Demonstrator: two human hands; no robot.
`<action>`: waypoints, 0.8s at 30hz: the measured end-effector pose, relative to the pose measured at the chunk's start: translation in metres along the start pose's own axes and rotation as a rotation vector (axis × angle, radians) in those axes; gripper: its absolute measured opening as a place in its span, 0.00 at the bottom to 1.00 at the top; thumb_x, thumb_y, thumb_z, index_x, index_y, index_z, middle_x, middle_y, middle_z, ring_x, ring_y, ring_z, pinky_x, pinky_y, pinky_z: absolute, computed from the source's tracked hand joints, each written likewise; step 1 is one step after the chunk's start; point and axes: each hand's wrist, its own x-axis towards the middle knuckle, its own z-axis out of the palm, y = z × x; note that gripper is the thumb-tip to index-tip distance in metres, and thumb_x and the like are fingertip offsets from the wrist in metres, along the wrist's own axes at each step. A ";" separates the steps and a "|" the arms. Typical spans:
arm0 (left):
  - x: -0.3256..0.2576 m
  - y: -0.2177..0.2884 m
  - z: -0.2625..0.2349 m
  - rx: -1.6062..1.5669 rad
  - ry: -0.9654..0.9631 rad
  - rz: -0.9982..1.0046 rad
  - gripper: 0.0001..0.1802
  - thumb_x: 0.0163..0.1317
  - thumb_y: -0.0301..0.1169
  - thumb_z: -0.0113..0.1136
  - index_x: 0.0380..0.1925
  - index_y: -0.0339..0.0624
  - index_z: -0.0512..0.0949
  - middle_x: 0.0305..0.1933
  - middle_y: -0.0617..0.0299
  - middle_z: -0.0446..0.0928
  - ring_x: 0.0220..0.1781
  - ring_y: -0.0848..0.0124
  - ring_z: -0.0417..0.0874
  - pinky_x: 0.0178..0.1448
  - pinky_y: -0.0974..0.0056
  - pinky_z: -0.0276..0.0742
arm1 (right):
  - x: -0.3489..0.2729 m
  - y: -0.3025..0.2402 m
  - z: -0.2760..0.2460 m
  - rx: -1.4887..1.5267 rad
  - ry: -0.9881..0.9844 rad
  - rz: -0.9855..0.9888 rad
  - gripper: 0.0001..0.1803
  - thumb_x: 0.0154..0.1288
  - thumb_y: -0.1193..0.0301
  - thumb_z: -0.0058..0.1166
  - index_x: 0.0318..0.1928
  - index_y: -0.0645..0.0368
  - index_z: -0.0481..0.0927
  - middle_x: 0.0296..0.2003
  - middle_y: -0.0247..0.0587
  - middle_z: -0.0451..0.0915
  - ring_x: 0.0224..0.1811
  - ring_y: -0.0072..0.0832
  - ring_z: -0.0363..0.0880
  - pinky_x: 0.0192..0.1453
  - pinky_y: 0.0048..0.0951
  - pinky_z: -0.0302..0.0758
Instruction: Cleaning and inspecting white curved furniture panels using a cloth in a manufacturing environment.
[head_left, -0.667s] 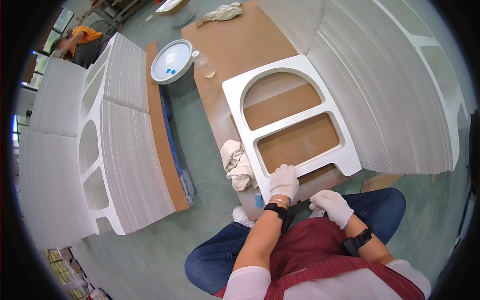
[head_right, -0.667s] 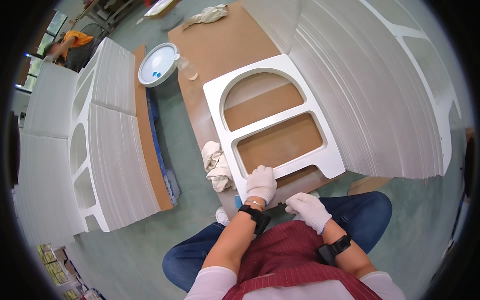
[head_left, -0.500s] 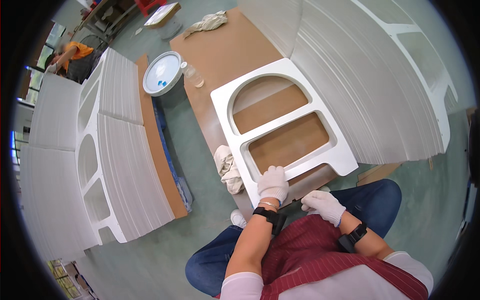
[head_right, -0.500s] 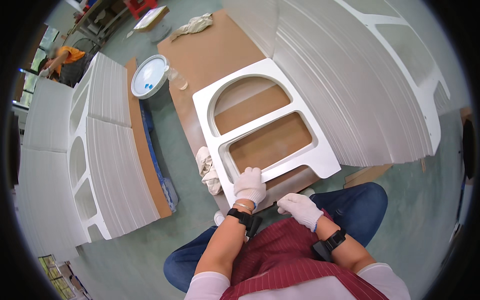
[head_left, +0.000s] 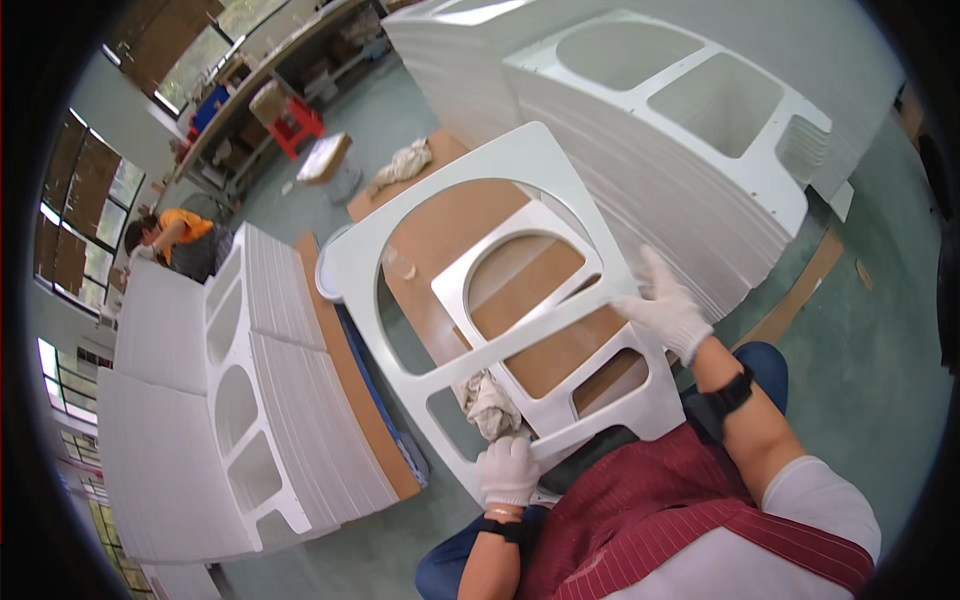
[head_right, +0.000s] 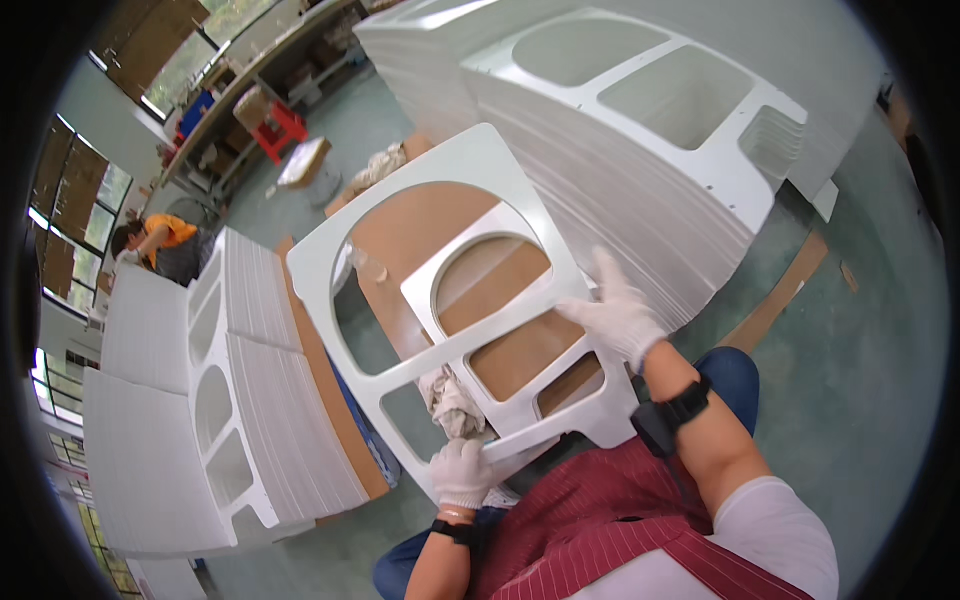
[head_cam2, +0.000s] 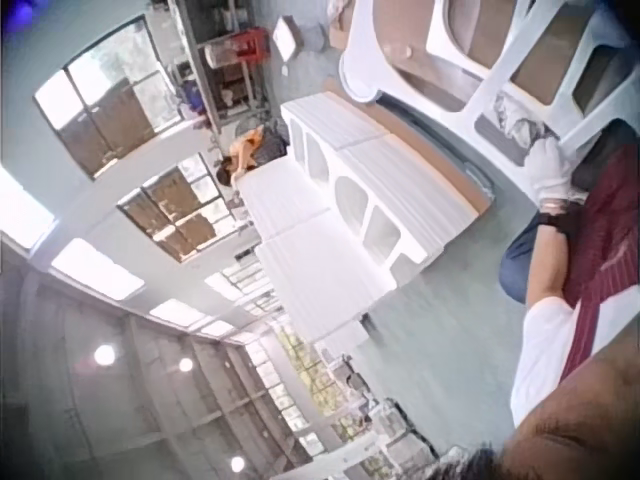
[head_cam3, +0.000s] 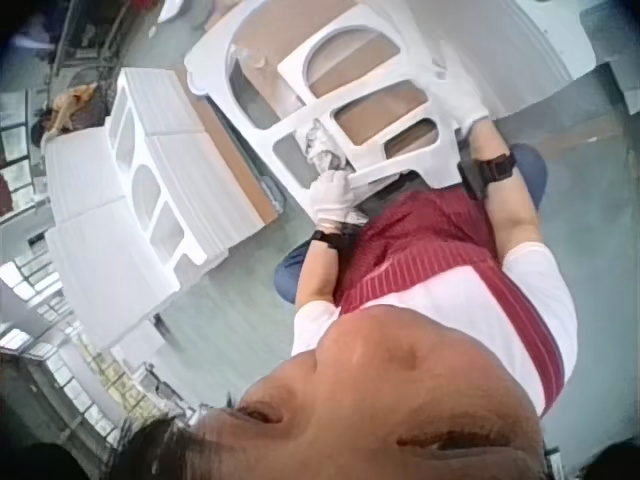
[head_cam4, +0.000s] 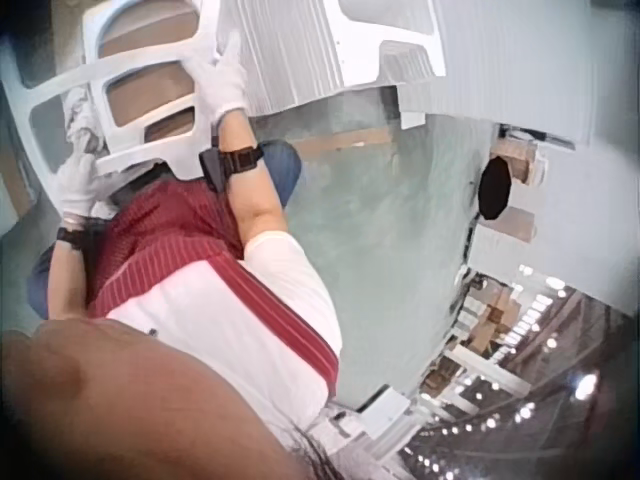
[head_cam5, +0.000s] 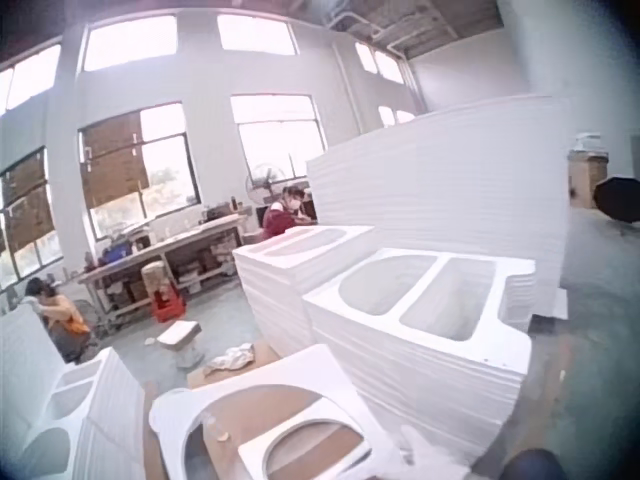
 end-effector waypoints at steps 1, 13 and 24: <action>-0.001 0.001 -0.008 0.008 0.026 0.006 0.06 0.47 0.35 0.64 0.26 0.53 0.77 0.28 0.61 0.76 0.32 0.56 0.80 0.35 0.49 0.71 | 0.005 -0.026 0.003 0.003 -0.031 0.024 0.40 0.57 0.60 0.67 0.68 0.60 0.69 0.47 0.49 0.86 0.50 0.47 0.85 0.60 0.43 0.77; 0.019 0.061 -0.114 -0.105 0.417 0.158 0.27 0.45 0.44 0.78 0.43 0.48 0.79 0.46 0.54 0.78 0.49 0.50 0.79 0.56 0.45 0.74 | -0.062 -0.091 0.018 0.023 0.065 -0.171 0.17 0.61 0.60 0.62 0.45 0.59 0.79 0.37 0.51 0.85 0.43 0.49 0.85 0.50 0.46 0.79; 0.185 0.142 -0.293 0.163 1.019 0.260 0.20 0.54 0.40 0.70 0.45 0.43 0.81 0.39 0.54 0.78 0.46 0.55 0.78 0.52 0.45 0.72 | -0.137 -0.070 0.047 0.321 0.088 -0.488 0.11 0.58 0.69 0.68 0.36 0.57 0.79 0.27 0.42 0.82 0.33 0.32 0.84 0.39 0.36 0.79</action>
